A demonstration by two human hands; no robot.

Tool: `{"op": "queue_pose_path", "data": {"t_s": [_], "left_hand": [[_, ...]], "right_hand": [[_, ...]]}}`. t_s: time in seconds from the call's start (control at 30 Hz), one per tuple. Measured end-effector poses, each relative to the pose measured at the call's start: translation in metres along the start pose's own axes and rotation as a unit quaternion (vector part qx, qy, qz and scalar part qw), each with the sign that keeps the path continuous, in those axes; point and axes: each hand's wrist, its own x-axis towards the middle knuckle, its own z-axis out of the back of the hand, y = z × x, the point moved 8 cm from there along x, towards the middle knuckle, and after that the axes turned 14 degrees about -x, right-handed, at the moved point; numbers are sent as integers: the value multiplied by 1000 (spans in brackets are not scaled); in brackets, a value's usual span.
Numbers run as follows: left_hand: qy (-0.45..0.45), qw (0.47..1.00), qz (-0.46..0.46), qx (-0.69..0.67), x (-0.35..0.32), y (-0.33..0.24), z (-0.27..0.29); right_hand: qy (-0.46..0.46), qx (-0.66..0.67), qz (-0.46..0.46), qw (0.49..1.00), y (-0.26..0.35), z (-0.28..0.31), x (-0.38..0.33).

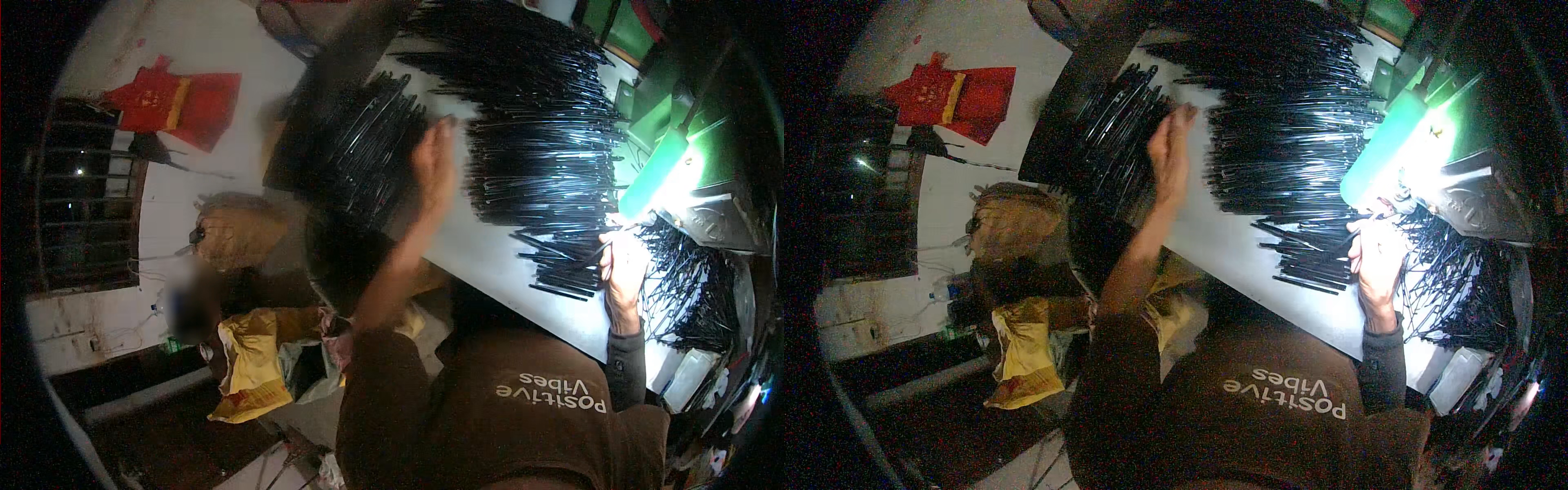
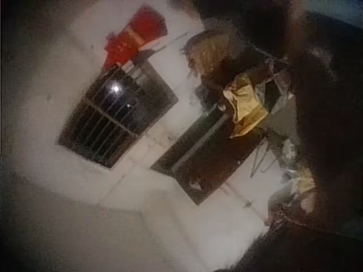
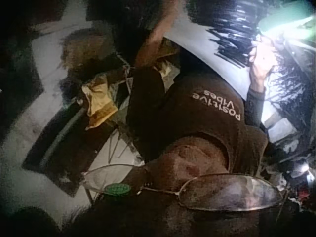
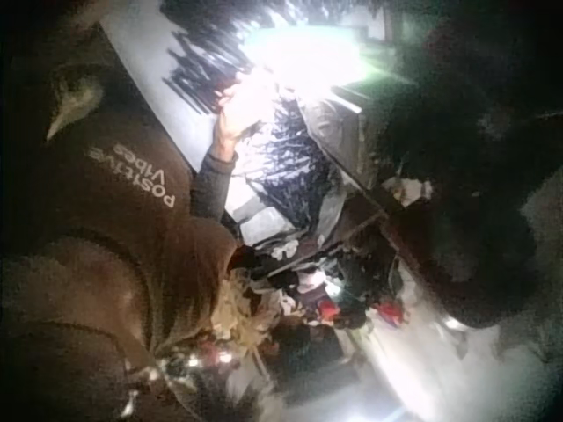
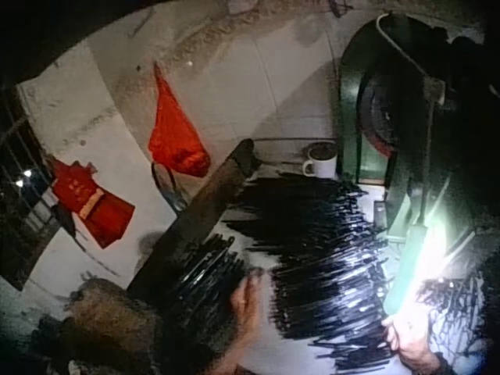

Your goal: The person processes umbrella ribs by attaching small pieces to rods by hand, trimming bundles of rods using a benchtop machine, and assembling rib components before removing eyeglasses.

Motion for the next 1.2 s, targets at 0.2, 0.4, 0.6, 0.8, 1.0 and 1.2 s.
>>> {"op": "queue_pose_path", "data": {"t_s": [0.2,0.4,0.6,0.8,1.0,1.2], "left_hand": [[50,994,45,-81,38,-18,45],[56,998,0,-41,24,-30,53],[74,994,3,-86,-30,-22,-13],[62,998,-23,-4,-62,-20,-45],[68,914,-191,351,-66,-70,-101],[358,797,-409,261,-114,-81,-224]], "right_hand": [[2,5,-10,1000,-3,4,0],[31,-6,55,998,14,-4,2],[3,44,10,999,12,13,2],[15,61,-26,998,13,25,-9],[-47,-97,53,993,17,56,-33],[-42,-13,-3,999,11,46,-41]]}}
